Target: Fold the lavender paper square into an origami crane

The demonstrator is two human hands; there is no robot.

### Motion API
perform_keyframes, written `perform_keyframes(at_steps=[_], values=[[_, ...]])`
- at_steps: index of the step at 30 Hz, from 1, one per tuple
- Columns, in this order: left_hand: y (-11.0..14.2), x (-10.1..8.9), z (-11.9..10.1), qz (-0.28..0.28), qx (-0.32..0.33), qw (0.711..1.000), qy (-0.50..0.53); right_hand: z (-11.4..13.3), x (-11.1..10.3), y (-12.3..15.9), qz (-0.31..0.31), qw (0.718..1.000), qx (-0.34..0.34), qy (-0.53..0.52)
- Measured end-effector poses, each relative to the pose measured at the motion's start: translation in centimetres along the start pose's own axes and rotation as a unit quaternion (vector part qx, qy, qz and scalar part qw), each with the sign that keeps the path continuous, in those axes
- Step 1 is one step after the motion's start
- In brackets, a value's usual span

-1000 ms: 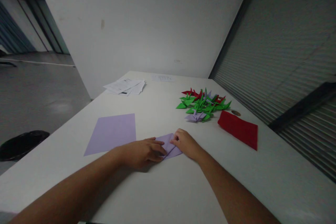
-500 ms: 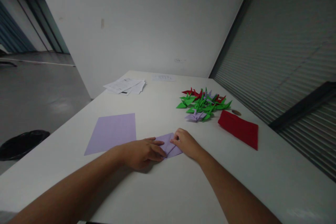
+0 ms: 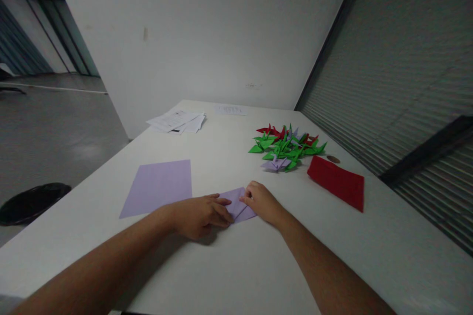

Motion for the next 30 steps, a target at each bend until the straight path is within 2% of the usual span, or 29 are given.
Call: perform_keyframes(at_steps=[8,12,18,24,30], values=[[-0.2,-0.4,-0.4,-0.002,-0.008,0.999,0.053,0.1,-0.1,0.1,-0.008,1.0,-0.004,0.023],[-0.5,-0.4,-0.6,-0.003,-0.021,0.999,0.026,-0.2,-0.4,0.1,-0.021,0.999,0.004,0.047],[-1.2,0.2,-1.3,-0.032,0.046,0.998,-0.02,-0.8,-0.7,0.6,-0.035,0.989,0.035,0.141],[-1.2,0.8,-1.5,-0.025,0.049,0.998,-0.017,-0.9,-0.5,0.8,-0.019,0.984,0.042,0.172],[-1.4,0.7,-1.7,-0.048,0.067,0.997,0.006,-1.0,-0.3,0.8,-0.021,0.975,0.049,0.214]])
Point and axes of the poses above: each hand's wrist, its own y-axis away from the middle knuckle, its own x-axis out of the palm, z = x × y, the point moved 4 cm from there along -y, towards the middle knuckle, and after that the axes turned 6 degrees about -z, right-handed, at the moved point
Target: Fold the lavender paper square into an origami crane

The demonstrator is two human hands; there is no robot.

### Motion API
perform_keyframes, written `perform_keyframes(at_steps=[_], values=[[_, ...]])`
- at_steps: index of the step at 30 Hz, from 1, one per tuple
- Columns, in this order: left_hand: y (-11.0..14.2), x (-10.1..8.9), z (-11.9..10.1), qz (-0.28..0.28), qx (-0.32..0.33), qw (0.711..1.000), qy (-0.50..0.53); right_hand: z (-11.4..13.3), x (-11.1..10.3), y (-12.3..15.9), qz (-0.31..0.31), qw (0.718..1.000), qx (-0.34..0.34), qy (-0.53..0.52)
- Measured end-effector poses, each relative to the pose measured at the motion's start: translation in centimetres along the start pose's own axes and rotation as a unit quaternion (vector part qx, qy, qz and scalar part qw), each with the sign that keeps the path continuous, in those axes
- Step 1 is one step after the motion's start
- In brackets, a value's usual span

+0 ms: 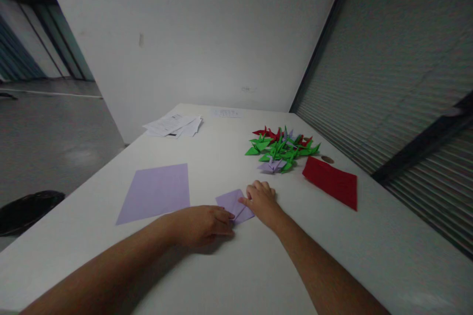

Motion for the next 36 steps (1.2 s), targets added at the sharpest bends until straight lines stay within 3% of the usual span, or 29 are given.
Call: perform_keyframes(at_steps=[13,16,20,22,26,31,36], values=[[-0.1,0.4,0.0,-0.019,-0.008,1.0,0.004,0.3,-0.1,0.0,-0.02,0.998,-0.006,0.058],[-0.6,1.3,0.6,-0.051,-0.065,0.996,-0.012,0.2,-0.1,0.0,-0.02,0.998,-0.005,0.062],[-1.2,2.4,2.4,-0.12,-0.221,0.968,0.013,0.2,0.1,0.0,-0.018,0.998,-0.007,0.063],[-1.7,2.6,2.4,-0.127,-0.182,0.975,-0.025,0.1,0.2,0.0,-0.019,0.998,-0.006,0.061],[-2.5,2.8,1.7,-0.066,-0.045,0.988,-0.133,0.1,0.1,0.0,-0.025,0.998,0.001,0.059],[-2.2,2.3,1.4,-0.079,-0.015,0.983,-0.162,0.1,0.0,0.0,-0.017,0.998,0.009,0.062],[-1.2,2.1,1.2,-0.043,-0.007,0.991,-0.13,-0.1,0.0,-0.2,-0.014,0.998,0.022,0.054]])
Point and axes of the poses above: each hand's wrist, its own y-axis away from the middle knuckle, its own x-axis out of the palm, z = x × y, the point moved 4 cm from there along -y, towards the middle knuckle, and after that the axes turned 6 degrees about -z, right-handed, at the moved point
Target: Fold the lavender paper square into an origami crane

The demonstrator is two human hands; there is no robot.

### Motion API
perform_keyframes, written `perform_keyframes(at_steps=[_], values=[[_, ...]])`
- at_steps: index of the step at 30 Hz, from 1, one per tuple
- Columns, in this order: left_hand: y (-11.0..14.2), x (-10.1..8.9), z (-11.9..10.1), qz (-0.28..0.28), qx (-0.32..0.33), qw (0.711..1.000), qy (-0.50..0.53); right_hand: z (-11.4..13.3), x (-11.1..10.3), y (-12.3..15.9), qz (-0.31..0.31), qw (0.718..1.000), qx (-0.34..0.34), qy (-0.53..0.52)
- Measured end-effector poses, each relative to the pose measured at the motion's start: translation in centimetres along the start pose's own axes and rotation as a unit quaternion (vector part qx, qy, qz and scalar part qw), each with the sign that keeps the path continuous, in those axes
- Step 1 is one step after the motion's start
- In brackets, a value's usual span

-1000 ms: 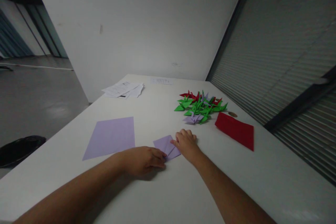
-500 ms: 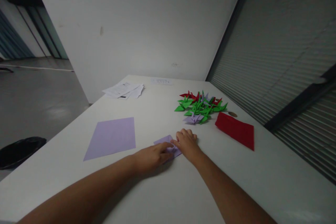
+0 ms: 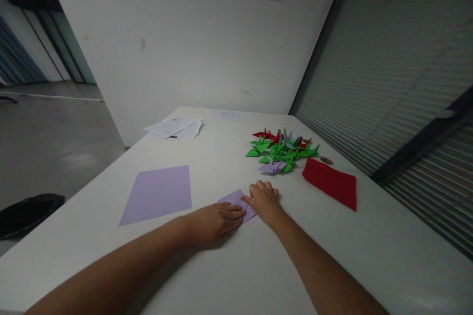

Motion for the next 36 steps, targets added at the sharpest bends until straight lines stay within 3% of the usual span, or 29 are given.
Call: perform_keyframes(at_steps=[5,18,25,36], values=[[0.8,-0.5,-0.4,0.038,0.0,0.999,0.034,-0.1,-0.1,0.0,0.002,1.0,-0.001,0.002],[1.2,-0.3,-0.6,0.052,-0.006,0.998,0.037,-0.2,-0.9,0.2,-0.026,1.0,0.009,-0.013],[0.9,-0.5,-0.8,0.049,0.007,0.998,0.026,1.8,-1.5,1.8,-0.04,0.991,-0.115,-0.058],[1.1,-0.7,-0.9,0.048,0.012,0.998,0.034,0.9,-0.7,1.1,-0.033,0.996,-0.079,0.009]])
Point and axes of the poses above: each hand's wrist, its own y-axis away from the middle knuckle, its own x-axis out of the palm, z = x × y, the point moved 4 cm from there along -y, towards the middle knuckle, and after that the axes turned 6 degrees about -z, right-handed, at the moved point
